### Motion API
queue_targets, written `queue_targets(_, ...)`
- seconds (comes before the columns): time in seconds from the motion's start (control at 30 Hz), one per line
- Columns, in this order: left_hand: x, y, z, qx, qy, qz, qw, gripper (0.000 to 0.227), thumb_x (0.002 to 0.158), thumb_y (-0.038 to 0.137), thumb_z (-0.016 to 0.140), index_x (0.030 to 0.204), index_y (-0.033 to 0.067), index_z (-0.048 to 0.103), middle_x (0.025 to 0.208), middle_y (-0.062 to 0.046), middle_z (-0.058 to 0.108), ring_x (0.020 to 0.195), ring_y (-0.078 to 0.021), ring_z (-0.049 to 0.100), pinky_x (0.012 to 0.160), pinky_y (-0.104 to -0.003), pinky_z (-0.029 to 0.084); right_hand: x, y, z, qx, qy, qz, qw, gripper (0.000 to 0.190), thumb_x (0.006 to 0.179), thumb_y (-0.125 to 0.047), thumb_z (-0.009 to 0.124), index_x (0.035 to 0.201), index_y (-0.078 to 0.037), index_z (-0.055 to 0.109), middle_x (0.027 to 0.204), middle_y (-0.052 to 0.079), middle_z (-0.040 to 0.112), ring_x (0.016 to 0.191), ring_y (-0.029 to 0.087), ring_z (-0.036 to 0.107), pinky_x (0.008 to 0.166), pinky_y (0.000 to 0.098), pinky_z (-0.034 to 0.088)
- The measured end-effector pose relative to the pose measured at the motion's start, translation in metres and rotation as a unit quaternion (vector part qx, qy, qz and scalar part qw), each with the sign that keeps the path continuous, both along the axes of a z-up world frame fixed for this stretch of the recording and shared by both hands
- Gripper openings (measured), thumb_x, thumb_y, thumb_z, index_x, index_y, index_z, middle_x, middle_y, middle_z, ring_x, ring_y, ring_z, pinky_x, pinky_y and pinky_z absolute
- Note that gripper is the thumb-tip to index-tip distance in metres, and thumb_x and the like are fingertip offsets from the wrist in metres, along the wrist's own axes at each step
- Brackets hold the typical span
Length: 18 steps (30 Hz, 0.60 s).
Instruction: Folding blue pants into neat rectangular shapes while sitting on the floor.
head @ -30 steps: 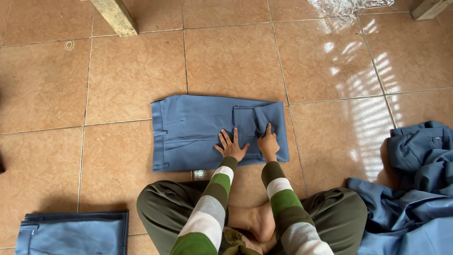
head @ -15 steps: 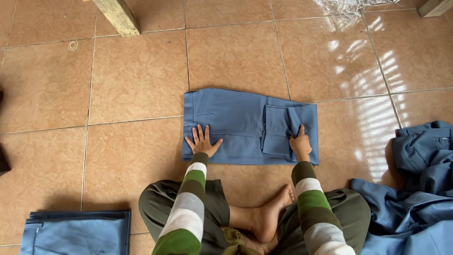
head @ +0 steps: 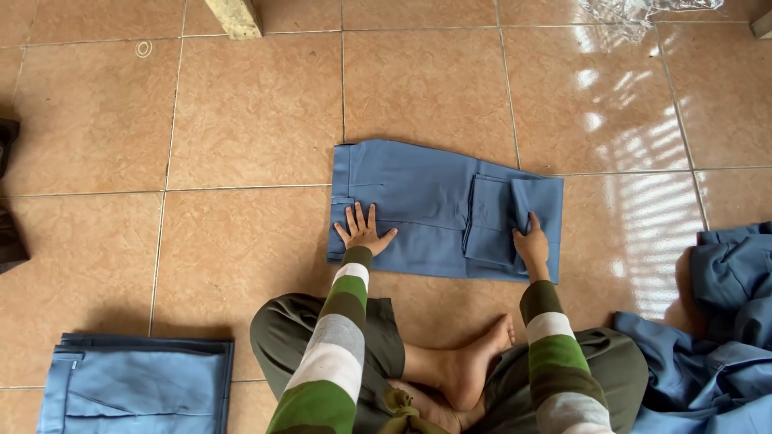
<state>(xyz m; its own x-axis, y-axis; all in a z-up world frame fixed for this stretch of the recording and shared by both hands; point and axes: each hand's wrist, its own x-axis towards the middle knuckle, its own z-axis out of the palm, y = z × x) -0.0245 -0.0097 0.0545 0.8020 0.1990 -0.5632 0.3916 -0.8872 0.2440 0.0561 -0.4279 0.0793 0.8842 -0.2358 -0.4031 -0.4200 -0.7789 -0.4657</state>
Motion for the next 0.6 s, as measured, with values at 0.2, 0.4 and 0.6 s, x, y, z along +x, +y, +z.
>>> queue_targets(0.2, 0.005, 0.007, -0.011, -0.056, 0.008, 0.019, 0.998, 0.104, 0.086, 0.093, 0.018, 0.163, 0.0301, -0.011, 0.167, -0.008, -0.029, 0.149, -0.0333, -0.035, 0.112, -0.072, -0.022, 0.009, 0.086, 0.02, 0.124, -0.072, -0.022, 0.989, 0.066, 0.094, -0.03, 0.065, 0.153, -0.011, 0.043, 0.117, 0.031, 0.068, 0.113, 0.044, 0.065, 0.088, 0.0571, 0.055)
queue_targets(0.4, 0.003, 0.01, 0.016, -0.136, 0.006, 0.058, 0.989, 0.096, 0.09, 0.092, 0.005, 0.164, 0.0306, -0.005, 0.168, -0.006, -0.026, 0.15, -0.0313, -0.033, 0.113, -0.068, -0.024, -0.001, 0.222, 0.058, 0.215, -0.057, 0.065, 0.973, 0.067, 0.094, -0.025, 0.066, 0.151, -0.001, 0.042, 0.129, 0.038, 0.06, 0.122, 0.049, 0.059, 0.097, 0.0605, 0.051)
queue_targets(0.6, 0.008, 0.01, -0.028, -0.128, 0.003, 0.057, 0.99, 0.07, 0.104, 0.068, 0.009, 0.163, 0.035, -0.006, 0.169, -0.002, -0.024, 0.151, -0.032, -0.03, 0.115, -0.068, -0.022, -0.022, 0.318, 0.067, 0.282, -0.017, 0.151, 0.947, 0.064, 0.098, -0.029, 0.059, 0.154, -0.003, 0.041, 0.139, 0.032, 0.056, 0.129, 0.047, 0.055, 0.102, 0.0578, 0.05)
